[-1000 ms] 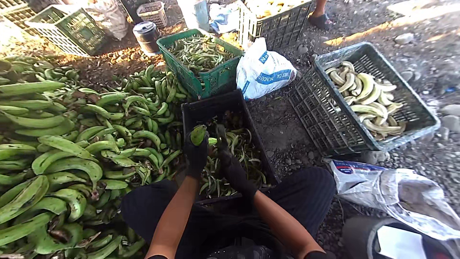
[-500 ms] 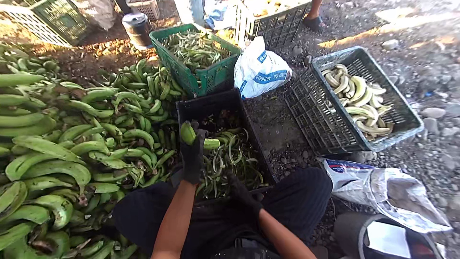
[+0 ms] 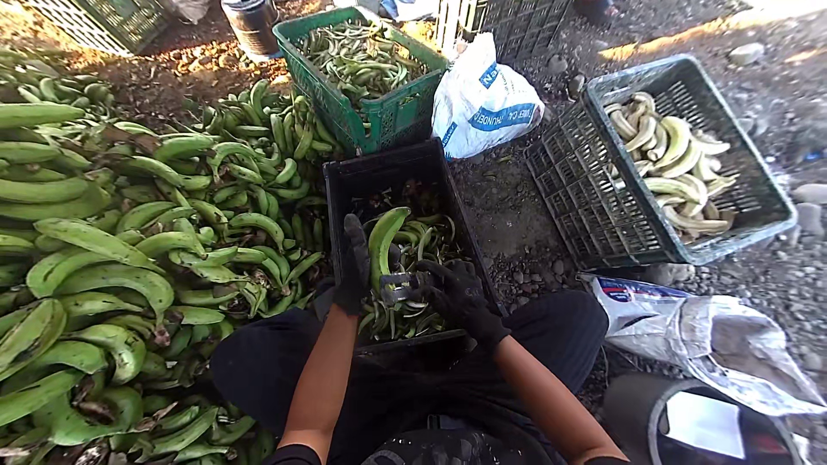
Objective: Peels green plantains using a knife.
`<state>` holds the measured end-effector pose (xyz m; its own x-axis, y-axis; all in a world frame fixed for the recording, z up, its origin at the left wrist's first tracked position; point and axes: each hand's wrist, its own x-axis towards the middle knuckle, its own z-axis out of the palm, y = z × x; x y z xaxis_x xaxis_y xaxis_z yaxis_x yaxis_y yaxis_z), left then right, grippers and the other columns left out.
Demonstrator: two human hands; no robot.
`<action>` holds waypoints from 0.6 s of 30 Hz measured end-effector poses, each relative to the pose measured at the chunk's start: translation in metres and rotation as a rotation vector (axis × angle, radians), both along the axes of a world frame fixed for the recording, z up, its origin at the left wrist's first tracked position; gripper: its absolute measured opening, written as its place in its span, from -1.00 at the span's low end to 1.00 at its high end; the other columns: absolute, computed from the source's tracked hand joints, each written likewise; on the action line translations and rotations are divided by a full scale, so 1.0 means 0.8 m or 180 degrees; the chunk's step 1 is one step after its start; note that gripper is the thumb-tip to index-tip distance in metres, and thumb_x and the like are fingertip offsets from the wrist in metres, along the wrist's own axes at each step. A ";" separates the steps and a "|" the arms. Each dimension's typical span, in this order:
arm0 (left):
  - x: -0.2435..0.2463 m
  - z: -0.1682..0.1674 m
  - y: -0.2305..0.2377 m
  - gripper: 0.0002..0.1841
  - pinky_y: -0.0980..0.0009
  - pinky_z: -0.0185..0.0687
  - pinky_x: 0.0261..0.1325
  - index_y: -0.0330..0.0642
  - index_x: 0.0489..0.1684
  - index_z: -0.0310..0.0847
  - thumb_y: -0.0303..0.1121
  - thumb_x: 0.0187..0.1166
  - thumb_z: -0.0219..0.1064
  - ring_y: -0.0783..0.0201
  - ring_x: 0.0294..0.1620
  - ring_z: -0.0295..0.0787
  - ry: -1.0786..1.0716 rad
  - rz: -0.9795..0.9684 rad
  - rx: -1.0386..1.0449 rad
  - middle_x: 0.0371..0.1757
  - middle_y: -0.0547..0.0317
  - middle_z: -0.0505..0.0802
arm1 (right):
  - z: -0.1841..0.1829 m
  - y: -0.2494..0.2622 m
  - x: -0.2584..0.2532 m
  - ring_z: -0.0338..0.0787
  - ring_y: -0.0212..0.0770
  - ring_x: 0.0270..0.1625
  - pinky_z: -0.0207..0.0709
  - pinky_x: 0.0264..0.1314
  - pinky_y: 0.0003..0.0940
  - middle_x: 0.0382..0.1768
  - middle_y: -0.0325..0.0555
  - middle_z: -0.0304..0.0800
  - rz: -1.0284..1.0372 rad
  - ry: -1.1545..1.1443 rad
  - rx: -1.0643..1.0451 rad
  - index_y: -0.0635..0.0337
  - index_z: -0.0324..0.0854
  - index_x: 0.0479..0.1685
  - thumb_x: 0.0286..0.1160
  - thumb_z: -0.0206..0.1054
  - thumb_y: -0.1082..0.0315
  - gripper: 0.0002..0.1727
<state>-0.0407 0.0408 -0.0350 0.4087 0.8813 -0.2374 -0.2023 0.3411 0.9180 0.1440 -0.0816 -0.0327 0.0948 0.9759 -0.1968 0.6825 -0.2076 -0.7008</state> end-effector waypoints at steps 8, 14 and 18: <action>0.045 0.000 -0.034 -0.20 0.20 0.74 -0.32 -0.15 0.30 0.53 0.24 0.79 -0.56 0.22 -0.42 0.72 0.0339 0.0644 -0.0269 -0.32 0.05 0.78 | -0.017 0.104 0.006 0.64 0.38 0.37 0.48 0.19 0.52 0.32 0.31 0.67 -0.1763 -0.0060 0.0073 -0.22 0.61 0.49 0.64 0.10 -0.30 -0.40; 0.005 -0.017 -0.001 -0.36 0.27 0.85 -0.16 0.06 0.63 0.38 0.22 0.69 0.11 0.27 -0.20 0.85 -0.0428 0.0277 0.0179 -0.02 0.16 0.86 | 0.025 0.052 0.021 0.76 0.05 -0.03 0.54 0.05 0.30 -0.15 -0.03 0.80 -0.0748 0.0381 0.0490 -0.09 0.72 0.18 0.64 0.00 -0.41 -0.33; -0.004 -0.015 0.004 -0.24 0.30 0.81 -0.04 0.18 0.75 0.19 0.40 0.65 -0.08 0.30 -0.10 0.85 -0.0172 0.0554 0.0907 0.07 0.20 0.86 | 0.019 0.005 -0.013 0.71 0.14 0.28 0.44 0.37 0.33 0.10 0.04 0.84 -0.0194 0.0248 -0.0094 -0.17 0.75 0.34 0.44 -0.09 -0.59 -0.13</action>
